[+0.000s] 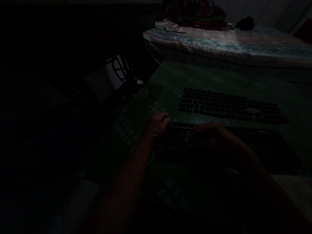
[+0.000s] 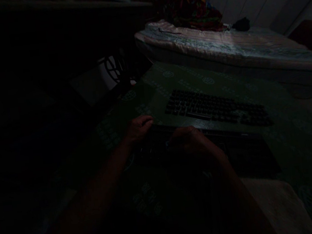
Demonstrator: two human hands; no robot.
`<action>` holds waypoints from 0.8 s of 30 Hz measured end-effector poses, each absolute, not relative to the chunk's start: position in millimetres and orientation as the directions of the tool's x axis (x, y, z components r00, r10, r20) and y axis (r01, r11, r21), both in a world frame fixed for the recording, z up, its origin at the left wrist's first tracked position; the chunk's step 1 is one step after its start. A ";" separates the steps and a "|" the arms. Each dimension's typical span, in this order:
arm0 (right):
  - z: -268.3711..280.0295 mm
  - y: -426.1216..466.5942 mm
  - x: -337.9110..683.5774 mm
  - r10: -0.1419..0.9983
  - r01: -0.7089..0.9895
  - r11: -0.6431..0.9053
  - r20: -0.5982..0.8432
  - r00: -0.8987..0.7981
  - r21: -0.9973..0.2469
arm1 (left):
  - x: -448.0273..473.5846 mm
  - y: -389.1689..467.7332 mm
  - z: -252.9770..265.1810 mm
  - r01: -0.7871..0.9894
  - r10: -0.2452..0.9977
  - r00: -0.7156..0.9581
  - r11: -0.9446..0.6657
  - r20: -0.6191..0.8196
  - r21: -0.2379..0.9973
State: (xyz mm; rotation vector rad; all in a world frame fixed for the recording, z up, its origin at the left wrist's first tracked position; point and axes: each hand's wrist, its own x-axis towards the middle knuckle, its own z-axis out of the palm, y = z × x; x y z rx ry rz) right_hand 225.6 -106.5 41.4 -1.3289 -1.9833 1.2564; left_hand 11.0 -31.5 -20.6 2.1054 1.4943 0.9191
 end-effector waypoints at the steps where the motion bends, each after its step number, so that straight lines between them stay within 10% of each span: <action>1: 41.2 -107.0 225.8 0.886 0.484 0.142 -0.107 -0.452 -0.863 | 11.2 -31.5 -20.7 0.673 0.936 0.211 -0.348 0.281 0.653; 24: 38.8 -106.7 224.1 0.878 0.505 0.286 0.011 -0.479 -0.814 | 10.7 -31.0 -20.4 0.683 0.934 0.225 -0.354 0.277 0.639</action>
